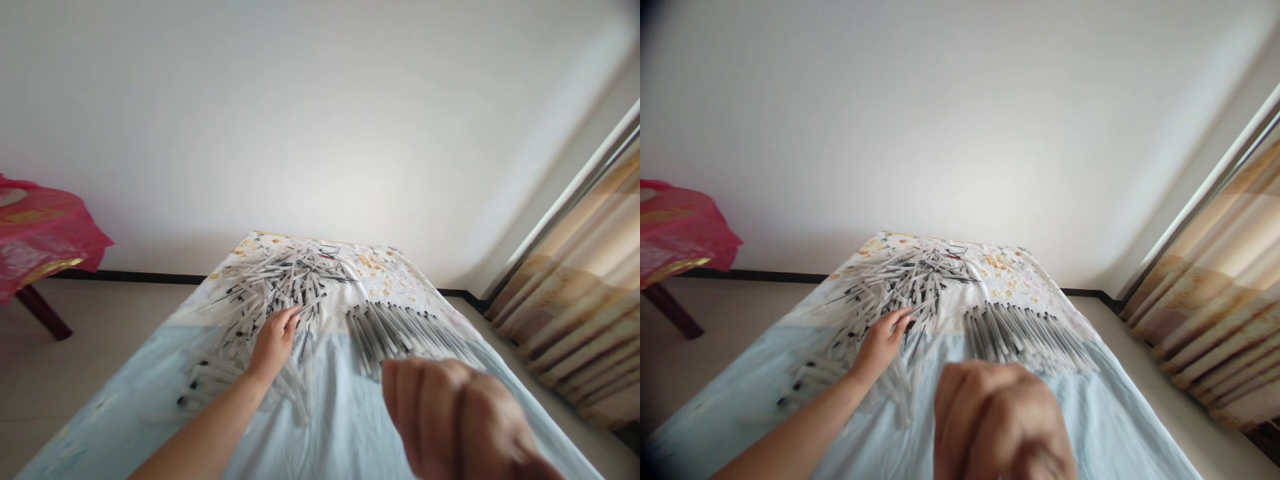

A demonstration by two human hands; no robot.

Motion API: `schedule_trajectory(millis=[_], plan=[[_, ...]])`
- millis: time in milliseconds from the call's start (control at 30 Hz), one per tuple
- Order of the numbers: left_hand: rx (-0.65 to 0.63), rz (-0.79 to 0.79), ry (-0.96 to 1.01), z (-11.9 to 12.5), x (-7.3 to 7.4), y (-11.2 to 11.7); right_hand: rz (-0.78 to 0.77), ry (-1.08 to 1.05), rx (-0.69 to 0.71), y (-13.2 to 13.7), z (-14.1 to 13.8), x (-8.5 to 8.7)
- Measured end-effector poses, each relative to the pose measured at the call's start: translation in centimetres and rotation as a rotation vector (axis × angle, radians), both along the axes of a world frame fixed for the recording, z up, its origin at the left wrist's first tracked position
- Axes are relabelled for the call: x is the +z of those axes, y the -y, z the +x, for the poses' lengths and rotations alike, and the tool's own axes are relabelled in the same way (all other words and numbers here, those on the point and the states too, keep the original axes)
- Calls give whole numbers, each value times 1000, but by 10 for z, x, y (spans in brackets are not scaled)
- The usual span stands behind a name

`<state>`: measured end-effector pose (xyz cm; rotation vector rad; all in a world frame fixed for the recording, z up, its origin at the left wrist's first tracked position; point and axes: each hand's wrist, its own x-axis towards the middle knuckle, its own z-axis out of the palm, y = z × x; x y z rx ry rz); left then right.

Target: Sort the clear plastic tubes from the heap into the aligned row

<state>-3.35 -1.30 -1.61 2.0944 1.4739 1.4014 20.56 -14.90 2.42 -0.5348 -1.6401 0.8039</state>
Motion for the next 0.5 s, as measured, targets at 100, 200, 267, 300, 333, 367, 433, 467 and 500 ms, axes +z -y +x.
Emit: schedule_trajectory(millis=[100,200,267,300,333,367,433,467,500], plan=[[19,-87,85,-1,0,-2,-112,-113,-4,-50,-38,53],[28,-173,162,-3,-1,-4,-256,-144,-82,-86,-63,63],[14,-211,209,-4,-1,-6,-346,-106,-150,-101,-68,48],[4,-221,231,-4,-1,-6,-387,-70,-172,-107,-69,38],[-8,-227,249,-4,-1,-7,-419,-38,-199,-112,-69,29],[-18,-230,262,-4,-1,-7,-440,-8,-221,-116,-68,20],[-28,-229,276,-4,0,-6,-463,40,-244,-123,-67,6],[-29,-227,280,-4,0,-6,-470,57,-253,-126,-67,0],[-26,-226,285,-4,1,-6,-475,73,-263,-129,-67,-5]])
